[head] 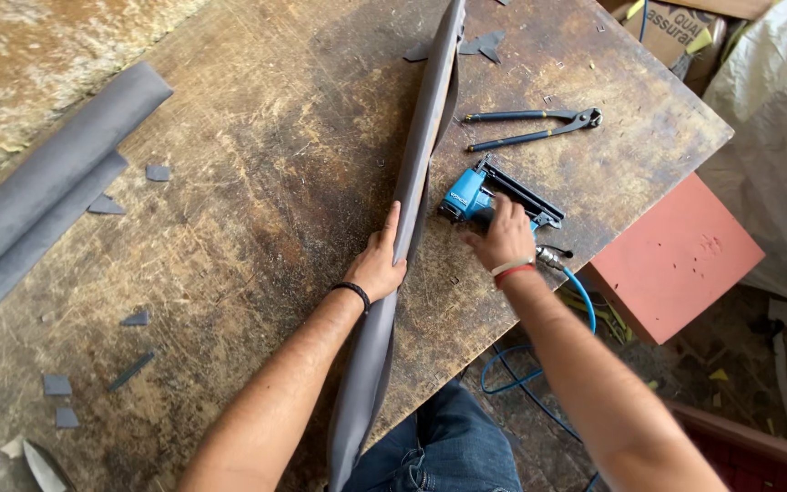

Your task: The person wraps a long wooden board with gray fabric, trimming the fabric with shears and folding it over the board's edges. They press the fabric taut and drive staples along the board with a pneumatic nail gun, then use pliers to work on the fasteners and smooth the fabric by hand.

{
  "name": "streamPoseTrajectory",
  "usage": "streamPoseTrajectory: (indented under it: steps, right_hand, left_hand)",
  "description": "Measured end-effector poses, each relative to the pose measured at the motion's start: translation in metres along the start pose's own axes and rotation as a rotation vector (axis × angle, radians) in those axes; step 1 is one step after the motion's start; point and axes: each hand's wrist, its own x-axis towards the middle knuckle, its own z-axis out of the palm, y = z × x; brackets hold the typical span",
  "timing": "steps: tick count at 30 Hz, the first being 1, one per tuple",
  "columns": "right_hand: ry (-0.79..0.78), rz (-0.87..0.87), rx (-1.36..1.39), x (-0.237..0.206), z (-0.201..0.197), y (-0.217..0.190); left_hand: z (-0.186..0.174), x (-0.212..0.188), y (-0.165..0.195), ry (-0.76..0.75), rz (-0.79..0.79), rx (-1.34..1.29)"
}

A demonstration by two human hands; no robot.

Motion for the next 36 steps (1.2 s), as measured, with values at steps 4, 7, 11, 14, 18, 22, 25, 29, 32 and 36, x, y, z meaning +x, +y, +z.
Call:
streamPoseTrajectory:
  steps: [4,7,11,14,18,22,25,29,32,36]
  right_hand:
    - [-0.419,0.257,0.064,0.029,-0.006,0.016]
    - [-0.524,0.355,0.216,0.031,-0.015,0.012]
    - [-0.589,0.426,0.718,0.021,-0.039,0.007]
    - [-0.598,0.316,0.906,0.020,-0.044,-0.006]
    - [-0.633,0.361,0.618,0.025,-0.035,-0.018]
    - [-0.665,0.321,0.531,0.020,-0.027,-0.013]
    - [-0.671,0.252,0.469,0.010,-0.023,-0.009]
    - [-0.632,0.201,0.409,-0.006,-0.022,-0.011]
    - [-0.652,0.072,0.374,-0.015,-0.025,-0.014]
    - [-0.652,0.128,0.232,-0.017,-0.028,-0.012]
  left_hand:
    - [-0.006,-0.002,0.001,-0.004,-0.001,-0.038]
    - [-0.010,-0.002,-0.002,-0.031,0.009,-0.045]
    - [-0.014,0.001,-0.003,-0.041,0.037,-0.072]
    - [-0.018,0.003,-0.005,-0.038,0.044,-0.081]
    - [-0.019,0.003,-0.007,-0.004,0.125,-0.122]
    - [-0.018,0.003,-0.005,-0.072,-0.015,-0.062]
    - [-0.019,0.001,-0.001,-0.061,0.001,-0.058]
    - [-0.020,-0.001,0.005,-0.052,0.021,-0.058]
    - [-0.019,-0.001,0.009,-0.069,-0.018,-0.062]
    - [-0.019,-0.002,0.009,-0.075,-0.074,-0.024]
